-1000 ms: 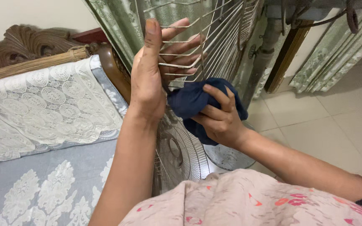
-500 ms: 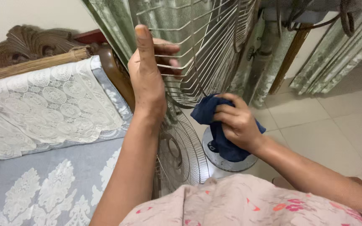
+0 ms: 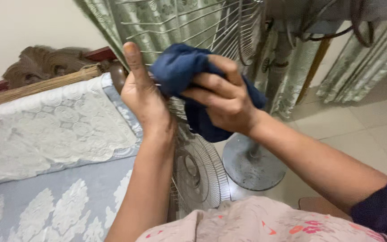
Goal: The person wipes the blades and central hub of a standing electric fan with a dark blue cloth, then wipes the front metal grille. The person holds the fan steady with one hand while wiping with the other.
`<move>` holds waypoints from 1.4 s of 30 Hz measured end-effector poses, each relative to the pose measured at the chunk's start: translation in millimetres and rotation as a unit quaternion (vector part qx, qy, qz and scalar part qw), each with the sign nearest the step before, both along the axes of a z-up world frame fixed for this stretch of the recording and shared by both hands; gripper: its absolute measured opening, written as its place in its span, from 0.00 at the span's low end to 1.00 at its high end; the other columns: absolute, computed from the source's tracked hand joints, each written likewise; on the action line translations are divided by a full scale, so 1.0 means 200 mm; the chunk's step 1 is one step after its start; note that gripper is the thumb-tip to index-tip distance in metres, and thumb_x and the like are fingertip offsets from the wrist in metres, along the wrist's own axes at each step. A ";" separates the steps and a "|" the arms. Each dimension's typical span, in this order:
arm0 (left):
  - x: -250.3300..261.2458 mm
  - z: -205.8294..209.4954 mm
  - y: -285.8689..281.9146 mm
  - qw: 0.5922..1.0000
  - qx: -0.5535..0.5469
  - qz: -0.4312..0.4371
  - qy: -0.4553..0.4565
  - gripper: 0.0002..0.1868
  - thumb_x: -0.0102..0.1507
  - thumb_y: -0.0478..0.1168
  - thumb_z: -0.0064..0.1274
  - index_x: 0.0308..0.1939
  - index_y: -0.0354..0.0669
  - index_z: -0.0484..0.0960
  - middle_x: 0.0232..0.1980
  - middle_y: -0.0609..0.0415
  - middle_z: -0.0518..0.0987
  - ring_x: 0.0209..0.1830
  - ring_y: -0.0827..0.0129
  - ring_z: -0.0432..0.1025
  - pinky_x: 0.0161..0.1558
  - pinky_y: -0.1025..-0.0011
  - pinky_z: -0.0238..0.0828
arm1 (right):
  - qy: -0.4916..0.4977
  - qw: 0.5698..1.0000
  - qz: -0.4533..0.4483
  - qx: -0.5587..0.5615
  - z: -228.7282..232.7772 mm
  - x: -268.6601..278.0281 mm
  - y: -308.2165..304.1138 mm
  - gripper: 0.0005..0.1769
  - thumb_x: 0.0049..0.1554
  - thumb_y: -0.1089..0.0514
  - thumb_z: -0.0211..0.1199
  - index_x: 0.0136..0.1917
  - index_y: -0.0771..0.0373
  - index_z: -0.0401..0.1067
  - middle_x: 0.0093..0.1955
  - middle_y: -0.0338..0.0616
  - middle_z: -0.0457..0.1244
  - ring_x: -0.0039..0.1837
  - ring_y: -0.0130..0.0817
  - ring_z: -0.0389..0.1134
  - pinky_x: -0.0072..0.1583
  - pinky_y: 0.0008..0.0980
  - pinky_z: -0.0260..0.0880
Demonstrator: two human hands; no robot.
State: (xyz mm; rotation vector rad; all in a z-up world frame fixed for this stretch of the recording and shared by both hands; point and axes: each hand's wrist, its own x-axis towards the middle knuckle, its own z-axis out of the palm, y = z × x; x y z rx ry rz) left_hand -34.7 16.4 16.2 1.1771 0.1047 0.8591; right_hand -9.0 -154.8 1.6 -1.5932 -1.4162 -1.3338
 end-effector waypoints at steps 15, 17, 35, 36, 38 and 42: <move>0.02 0.01 0.00 0.994 0.041 0.097 0.015 0.44 0.59 0.79 0.45 0.11 0.44 0.66 0.14 0.56 0.68 0.13 0.72 0.64 0.26 0.75 0.69 | 0.178 0.958 -0.182 0.130 -0.19 0.59 -0.39 0.39 0.51 0.77 0.51 0.75 0.59 0.68 0.71 0.53 0.65 0.74 0.56 0.59 0.78 0.49 0.59; 0.01 0.01 0.00 0.993 0.052 0.104 0.018 0.45 0.60 0.80 0.43 0.11 0.44 0.66 0.13 0.55 0.68 0.13 0.72 0.65 0.28 0.76 0.70 | 0.214 0.938 -0.203 0.181 -0.18 0.56 -0.31 0.38 0.56 0.77 0.51 0.77 0.57 0.64 0.71 0.55 0.61 0.74 0.53 0.61 0.77 0.44 0.61; -0.02 0.00 -0.02 0.989 0.103 0.100 0.028 0.47 0.60 0.82 0.39 0.14 0.40 0.71 0.16 0.54 0.70 0.15 0.70 0.71 0.25 0.76 0.70 | 0.169 0.948 -0.225 0.152 -0.04 0.29 -0.13 0.38 0.53 0.77 0.54 0.74 0.55 0.73 0.69 0.52 0.56 0.70 0.52 0.59 0.74 0.43 0.61; -0.02 0.00 -0.02 0.989 0.107 0.098 0.026 0.47 0.60 0.82 0.39 0.14 0.40 0.71 0.16 0.54 0.70 0.16 0.70 0.71 0.25 0.77 0.70 | 0.184 0.944 -0.229 0.152 -0.04 0.28 -0.12 0.39 0.52 0.76 0.53 0.74 0.55 0.72 0.69 0.54 0.56 0.71 0.54 0.58 0.75 0.46 0.61; -0.02 0.00 -0.02 0.990 0.102 0.093 0.035 0.47 0.60 0.82 0.39 0.15 0.40 0.72 0.16 0.54 0.71 0.16 0.71 0.71 0.25 0.76 0.69 | 0.195 0.938 -0.240 0.156 -0.03 0.26 -0.11 0.39 0.52 0.76 0.53 0.75 0.58 0.70 0.70 0.58 0.54 0.73 0.58 0.57 0.77 0.49 0.59; -0.02 0.00 -0.01 0.993 0.077 0.069 0.053 0.45 0.58 0.82 0.39 0.15 0.41 0.70 0.16 0.54 0.71 0.15 0.71 0.69 0.25 0.76 0.71 | 0.213 0.933 -0.247 0.154 0.02 0.21 -0.09 0.39 0.52 0.76 0.52 0.77 0.62 0.66 0.73 0.63 0.50 0.78 0.62 0.54 0.80 0.49 0.55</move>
